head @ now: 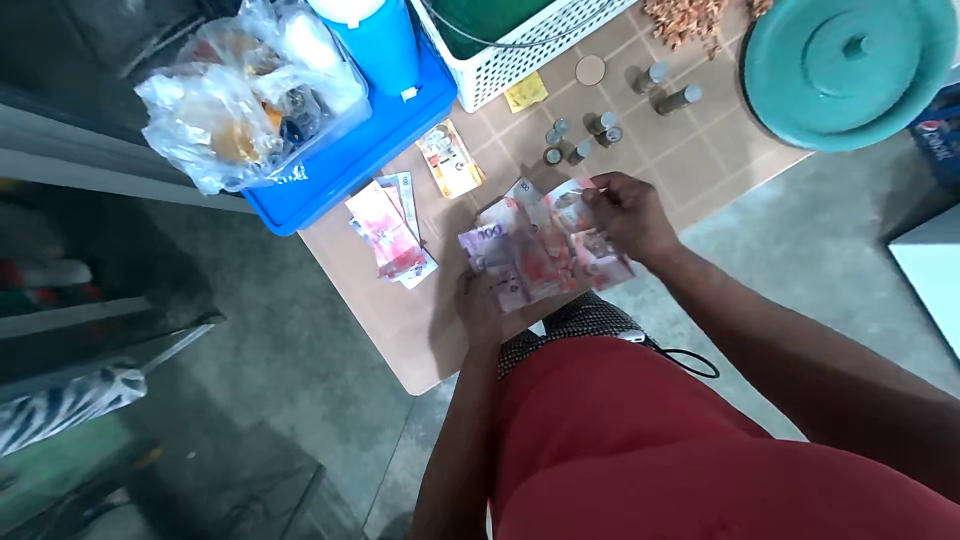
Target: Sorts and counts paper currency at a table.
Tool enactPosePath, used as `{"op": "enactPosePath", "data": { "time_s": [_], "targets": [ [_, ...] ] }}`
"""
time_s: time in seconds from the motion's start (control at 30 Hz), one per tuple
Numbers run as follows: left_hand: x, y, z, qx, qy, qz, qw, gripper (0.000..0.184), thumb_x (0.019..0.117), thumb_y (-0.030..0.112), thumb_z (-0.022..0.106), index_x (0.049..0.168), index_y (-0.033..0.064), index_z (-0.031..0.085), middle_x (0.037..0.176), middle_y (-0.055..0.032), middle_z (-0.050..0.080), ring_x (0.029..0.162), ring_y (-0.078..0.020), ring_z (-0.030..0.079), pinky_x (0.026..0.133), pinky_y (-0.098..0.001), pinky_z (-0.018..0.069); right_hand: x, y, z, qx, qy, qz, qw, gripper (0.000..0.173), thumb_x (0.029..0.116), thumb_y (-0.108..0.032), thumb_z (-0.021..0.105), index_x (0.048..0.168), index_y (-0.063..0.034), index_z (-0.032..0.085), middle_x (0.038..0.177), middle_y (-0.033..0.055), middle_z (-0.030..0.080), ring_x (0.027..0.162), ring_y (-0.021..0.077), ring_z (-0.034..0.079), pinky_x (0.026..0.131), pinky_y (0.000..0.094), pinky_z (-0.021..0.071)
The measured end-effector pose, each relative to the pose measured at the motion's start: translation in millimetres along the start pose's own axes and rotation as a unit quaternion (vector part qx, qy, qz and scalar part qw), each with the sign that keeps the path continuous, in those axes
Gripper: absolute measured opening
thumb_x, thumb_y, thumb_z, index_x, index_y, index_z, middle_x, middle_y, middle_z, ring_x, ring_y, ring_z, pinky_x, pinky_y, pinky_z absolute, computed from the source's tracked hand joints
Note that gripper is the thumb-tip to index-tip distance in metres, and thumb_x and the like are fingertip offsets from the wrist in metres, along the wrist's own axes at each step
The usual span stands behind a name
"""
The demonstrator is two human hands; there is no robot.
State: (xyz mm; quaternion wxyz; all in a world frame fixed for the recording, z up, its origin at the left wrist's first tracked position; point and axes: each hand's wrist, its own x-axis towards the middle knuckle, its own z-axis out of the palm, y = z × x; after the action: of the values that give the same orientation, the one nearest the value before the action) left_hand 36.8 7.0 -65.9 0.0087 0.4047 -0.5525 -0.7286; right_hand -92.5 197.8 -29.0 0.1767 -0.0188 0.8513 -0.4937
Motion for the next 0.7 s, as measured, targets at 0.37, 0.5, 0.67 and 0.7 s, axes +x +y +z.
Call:
{"op": "enactPosePath", "data": {
  "time_s": [0.37,0.5,0.67,0.7],
  "targets": [
    [-5.8,-4.2,22.2,-0.259,-0.093,-0.103,0.956,0.026,0.1019,0.012,0.031,0.111,0.0101,0.056,0.101,-0.0040,0.064,0.094,-0.0150,0.064,0.084,-0.0373,0.0547,1.7,9.3,53.4,-0.139,-0.048,0.126,0.981,0.087,0.0829,-0.027,0.087,0.150,0.0048,0.041,0.130,0.0366,0.054,0.114,0.0531,0.058,0.094,0.0677,0.0483],
    [-5.5,-1.0,24.4,-0.277,-0.066,-0.118,0.951,0.025,0.1055,0.011,0.032,0.112,0.0081,0.056,0.102,-0.0060,0.063,0.095,-0.0158,0.064,0.086,-0.0361,0.0541,5.9,7.8,60.6,-0.129,-0.090,0.116,0.981,0.056,0.0943,-0.033,0.075,0.124,0.0115,0.058,0.114,0.0309,0.062,0.107,0.0470,0.062,0.094,0.0649,0.0476],
    [-2.1,-2.2,25.3,-0.280,-0.061,-0.116,0.951,0.027,0.1062,0.012,0.029,0.120,0.0076,0.052,0.108,-0.0072,0.062,0.100,-0.0180,0.063,0.090,-0.0383,0.0530,-1.3,14.6,62.1,-0.144,-0.050,0.032,0.988,0.062,0.0915,-0.033,0.077,0.131,0.0108,0.058,0.137,0.0354,0.050,0.124,0.0549,0.050,0.101,0.0661,0.0437],
    [-2.0,-3.2,24.9,-0.284,-0.062,-0.116,0.950,0.027,0.1068,0.012,0.029,0.120,0.0079,0.052,0.108,-0.0071,0.062,0.100,-0.0180,0.063,0.091,-0.0383,0.0530,-2.5,11.2,63.3,-0.139,-0.049,0.048,0.988,0.072,0.0880,-0.028,0.081,0.142,0.0084,0.050,0.143,0.0358,0.046,0.127,0.0554,0.049,0.102,0.0660,0.0435]
  ]
}}
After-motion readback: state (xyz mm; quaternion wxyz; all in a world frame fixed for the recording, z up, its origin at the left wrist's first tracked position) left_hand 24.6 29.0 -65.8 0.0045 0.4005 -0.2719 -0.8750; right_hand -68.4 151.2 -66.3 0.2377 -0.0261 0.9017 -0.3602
